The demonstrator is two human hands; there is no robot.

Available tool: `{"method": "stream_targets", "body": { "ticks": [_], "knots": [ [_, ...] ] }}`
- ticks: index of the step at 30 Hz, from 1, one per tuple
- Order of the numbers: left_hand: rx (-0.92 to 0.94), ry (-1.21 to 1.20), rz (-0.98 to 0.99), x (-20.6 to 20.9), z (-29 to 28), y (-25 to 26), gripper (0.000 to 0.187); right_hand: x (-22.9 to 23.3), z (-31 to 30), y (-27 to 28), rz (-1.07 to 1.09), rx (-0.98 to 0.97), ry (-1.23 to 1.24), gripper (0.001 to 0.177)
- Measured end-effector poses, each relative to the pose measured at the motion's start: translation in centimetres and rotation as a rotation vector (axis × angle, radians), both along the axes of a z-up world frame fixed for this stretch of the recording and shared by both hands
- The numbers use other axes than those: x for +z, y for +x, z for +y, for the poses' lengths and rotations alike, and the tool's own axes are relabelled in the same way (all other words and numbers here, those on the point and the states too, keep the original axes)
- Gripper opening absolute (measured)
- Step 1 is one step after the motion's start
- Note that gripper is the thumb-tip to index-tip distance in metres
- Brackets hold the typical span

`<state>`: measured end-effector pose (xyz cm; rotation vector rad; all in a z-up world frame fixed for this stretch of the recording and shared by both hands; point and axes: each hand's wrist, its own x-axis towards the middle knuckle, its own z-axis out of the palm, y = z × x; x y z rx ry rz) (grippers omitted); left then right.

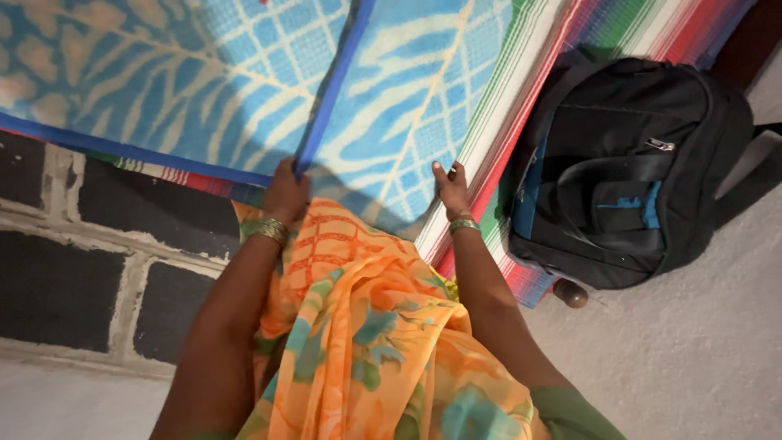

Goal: The person folds blankets of various patterns on a bed by hand, smoothing the fabric after each fold and stacking them.

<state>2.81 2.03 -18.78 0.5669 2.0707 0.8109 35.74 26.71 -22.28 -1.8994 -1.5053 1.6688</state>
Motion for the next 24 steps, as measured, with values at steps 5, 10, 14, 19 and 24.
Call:
{"method": "stream_targets", "body": {
  "ticks": [5,10,14,19,24],
  "knots": [
    [-0.134,-0.026,0.017,-4.0,-1.6,-0.3,0.058,1.6,-0.6,-0.4,-0.058,0.038,-0.019,0.070],
    [-0.141,-0.127,-0.050,-1.3,-0.6,-1.1,0.060,4.0,-2.2,-1.1,-0.044,0.074,-0.118,0.067],
    [-0.186,-0.156,-0.029,0.3,0.3,-1.5,0.055,5.5,-3.4,-1.7,0.059,0.084,-0.156,0.068],
    [-0.300,-0.245,0.015,0.4,1.2,-2.3,0.048,7.5,-3.9,-4.4,0.239,-0.152,-0.195,0.086],
    [-0.338,-0.106,0.235,-1.0,0.9,-2.0,0.057,10.0,-4.8,-6.7,0.248,-0.128,-0.116,0.098]
  ]
}}
